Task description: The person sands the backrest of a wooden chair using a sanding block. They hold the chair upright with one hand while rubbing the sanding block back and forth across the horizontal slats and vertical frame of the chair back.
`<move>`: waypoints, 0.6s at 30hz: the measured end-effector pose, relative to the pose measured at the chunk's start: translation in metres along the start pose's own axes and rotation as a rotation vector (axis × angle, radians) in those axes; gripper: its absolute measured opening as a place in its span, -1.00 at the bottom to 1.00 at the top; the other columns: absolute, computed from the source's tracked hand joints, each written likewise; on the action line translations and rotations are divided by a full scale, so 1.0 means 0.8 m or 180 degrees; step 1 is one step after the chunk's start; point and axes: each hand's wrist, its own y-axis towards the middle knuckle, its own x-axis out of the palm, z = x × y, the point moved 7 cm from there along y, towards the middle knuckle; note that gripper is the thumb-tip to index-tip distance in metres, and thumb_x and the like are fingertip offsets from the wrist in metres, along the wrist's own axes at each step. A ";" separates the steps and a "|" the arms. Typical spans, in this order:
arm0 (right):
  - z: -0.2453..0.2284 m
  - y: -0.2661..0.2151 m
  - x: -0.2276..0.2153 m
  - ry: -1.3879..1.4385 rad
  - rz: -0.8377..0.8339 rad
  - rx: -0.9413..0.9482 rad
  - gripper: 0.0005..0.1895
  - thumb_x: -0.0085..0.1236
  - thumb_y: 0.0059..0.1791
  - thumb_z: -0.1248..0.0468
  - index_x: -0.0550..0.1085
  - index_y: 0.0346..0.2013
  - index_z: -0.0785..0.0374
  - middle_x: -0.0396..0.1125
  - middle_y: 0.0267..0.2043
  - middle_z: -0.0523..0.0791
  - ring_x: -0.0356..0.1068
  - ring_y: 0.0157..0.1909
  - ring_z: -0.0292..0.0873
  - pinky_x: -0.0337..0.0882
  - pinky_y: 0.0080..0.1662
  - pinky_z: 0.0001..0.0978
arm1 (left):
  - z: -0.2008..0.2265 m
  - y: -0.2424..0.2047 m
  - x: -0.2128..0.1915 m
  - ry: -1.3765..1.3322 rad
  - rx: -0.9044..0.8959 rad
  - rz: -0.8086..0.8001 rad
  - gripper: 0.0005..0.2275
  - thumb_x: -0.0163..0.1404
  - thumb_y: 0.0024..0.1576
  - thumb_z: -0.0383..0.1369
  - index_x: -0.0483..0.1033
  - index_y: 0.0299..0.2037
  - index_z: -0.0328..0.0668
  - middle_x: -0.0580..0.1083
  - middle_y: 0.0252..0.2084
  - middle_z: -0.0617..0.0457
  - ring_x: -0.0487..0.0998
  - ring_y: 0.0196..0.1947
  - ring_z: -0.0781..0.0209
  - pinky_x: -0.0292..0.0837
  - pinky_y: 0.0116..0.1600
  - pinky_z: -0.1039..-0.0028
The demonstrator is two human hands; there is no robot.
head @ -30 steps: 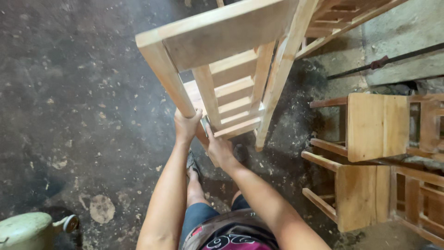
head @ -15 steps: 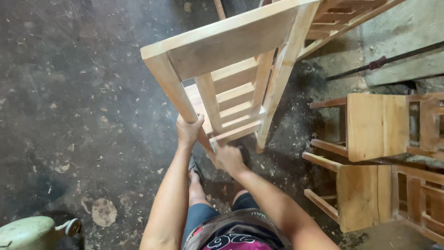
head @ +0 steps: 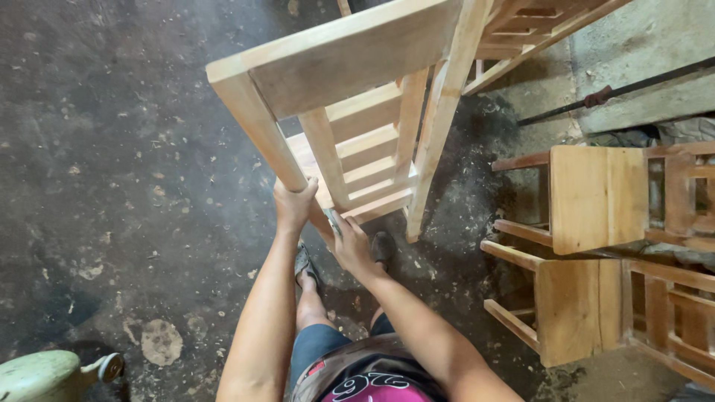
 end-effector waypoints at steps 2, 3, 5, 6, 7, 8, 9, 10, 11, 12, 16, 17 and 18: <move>-0.003 0.008 0.008 -0.0048 0.0197 -0.0227 -0.60 0.01 0.05 0.31 0.43 0.20 0.22 0.42 -0.05 0.11 0.44 -0.01 0.25 0.44 -0.02 0.02 | -0.001 -0.001 0.000 -0.0027 -0.0045 -0.0018 -0.75 0.25 0.02 -0.40 0.47 -0.20 -0.33 0.58 -0.35 0.02 0.59 -0.35 0.31 0.53 -0.21 0.44; 0.016 0.009 0.022 0.0478 0.0056 0.0387 -0.60 -0.02 0.06 0.31 0.43 0.21 0.20 0.43 -0.12 0.11 0.45 -0.11 0.20 0.45 -0.11 -0.01 | -0.001 -0.004 0.000 -0.0042 -0.0077 -0.0030 -0.75 0.25 0.02 -0.39 0.48 -0.21 -0.33 0.58 -0.35 0.02 0.59 -0.35 0.30 0.53 -0.21 0.44; 0.049 0.004 0.057 0.1527 -0.0246 0.1606 -0.58 -0.07 0.07 0.30 0.44 0.23 0.16 0.45 -0.28 0.11 0.47 -0.30 0.11 0.48 -0.27 -0.07 | -0.002 -0.006 0.000 -0.0005 -0.0138 -0.0017 -0.75 0.25 0.01 -0.39 0.48 -0.21 -0.33 0.58 -0.35 0.03 0.59 -0.36 0.31 0.53 -0.21 0.44; 0.050 0.009 0.057 0.1495 -0.0006 0.1379 -0.65 -0.03 0.06 0.31 0.45 0.14 0.22 0.47 -0.30 0.07 0.50 -0.30 0.03 0.48 -0.27 -0.12 | -0.002 -0.006 0.000 0.0013 -0.0166 -0.0006 -0.74 0.26 0.01 -0.38 0.48 -0.21 -0.32 0.58 -0.35 0.03 0.59 -0.36 0.31 0.53 -0.22 0.44; 0.052 0.015 0.056 0.1464 0.0235 0.1148 -0.72 0.02 0.04 0.32 0.47 0.04 0.27 0.50 -0.31 0.02 0.53 -0.30 -0.05 0.49 -0.26 -0.18 | 0.000 -0.006 0.000 0.0037 -0.0139 -0.0005 -0.74 0.25 0.01 -0.39 0.48 -0.21 -0.33 0.59 -0.35 0.03 0.59 -0.35 0.31 0.53 -0.20 0.44; 0.054 0.017 0.054 0.1430 0.0473 0.0915 -0.78 0.06 0.03 0.33 0.48 -0.05 0.33 0.52 -0.33 -0.02 0.56 -0.30 -0.13 0.50 -0.26 -0.23 | 0.001 -0.007 -0.001 0.0061 -0.0112 -0.0004 -0.74 0.25 0.01 -0.39 0.48 -0.21 -0.33 0.59 -0.35 0.02 0.60 -0.34 0.31 0.53 -0.19 0.44; 0.059 0.013 0.056 0.1188 0.0435 0.0944 -0.83 0.09 0.02 0.32 0.51 -0.14 0.34 0.52 -0.38 -0.03 0.55 -0.33 -0.12 0.48 -0.27 -0.23 | 0.003 -0.007 -0.001 0.0085 -0.0084 -0.0014 -0.75 0.25 0.00 -0.39 0.48 -0.21 -0.33 0.59 -0.34 0.02 0.60 -0.33 0.31 0.54 -0.18 0.44; 0.064 0.009 0.055 0.0946 0.0395 0.0973 -0.85 0.13 0.00 0.31 0.55 -0.23 0.34 0.51 -0.44 -0.03 0.55 -0.37 -0.12 0.47 -0.28 -0.23 | 0.003 -0.007 -0.001 0.0065 -0.0084 -0.0011 -0.74 0.25 0.00 -0.39 0.48 -0.20 -0.33 0.59 -0.33 0.03 0.61 -0.32 0.31 0.54 -0.18 0.44; 0.068 0.008 0.054 0.0699 0.0353 0.0998 -0.85 0.16 -0.01 0.30 0.58 -0.32 0.35 0.50 -0.49 -0.03 0.54 -0.40 -0.11 0.46 -0.28 -0.23 | 0.002 -0.007 -0.001 0.0040 -0.0086 -0.0004 -0.73 0.25 0.00 -0.39 0.47 -0.19 -0.32 0.60 -0.33 0.03 0.61 -0.32 0.31 0.54 -0.17 0.45; 0.072 0.008 0.054 0.0895 0.0378 0.1141 -0.85 0.14 -0.01 0.29 0.57 -0.32 0.33 0.48 -0.49 -0.03 0.53 -0.43 -0.10 0.46 -0.31 -0.21 | 0.002 -0.007 0.000 0.0015 -0.0088 0.0003 -0.73 0.25 0.00 -0.39 0.47 -0.18 -0.32 0.60 -0.32 0.04 0.61 -0.31 0.32 0.53 -0.17 0.45; 0.069 0.006 0.054 0.0937 0.0442 0.1247 -0.84 0.11 -0.01 0.25 0.56 -0.30 0.28 0.46 -0.50 0.01 0.53 -0.42 -0.01 0.45 -0.30 -0.15 | -0.002 -0.008 0.000 0.0019 -0.0143 -0.0001 -0.75 0.25 0.01 -0.39 0.48 -0.20 -0.33 0.59 -0.33 0.02 0.60 -0.32 0.29 0.53 -0.18 0.43; 0.067 0.011 0.056 0.0766 0.0456 0.1141 -0.84 0.11 -0.01 0.24 0.56 -0.30 0.28 0.46 -0.50 0.03 0.54 -0.40 0.02 0.45 -0.27 -0.13 | 0.000 -0.009 -0.001 0.0015 -0.0083 0.0016 -0.75 0.26 0.01 -0.39 0.49 -0.21 -0.33 0.59 -0.32 0.01 0.61 -0.32 0.29 0.54 -0.17 0.43; 0.066 0.020 0.060 0.0592 0.0578 0.1008 -0.83 0.14 -0.01 0.24 0.56 -0.28 0.30 0.46 -0.46 0.07 0.52 -0.35 0.10 0.43 -0.25 -0.06 | 0.002 -0.009 -0.001 0.0011 -0.0024 0.0033 -0.75 0.26 0.01 -0.40 0.49 -0.21 -0.33 0.59 -0.32 0.01 0.61 -0.31 0.29 0.54 -0.16 0.43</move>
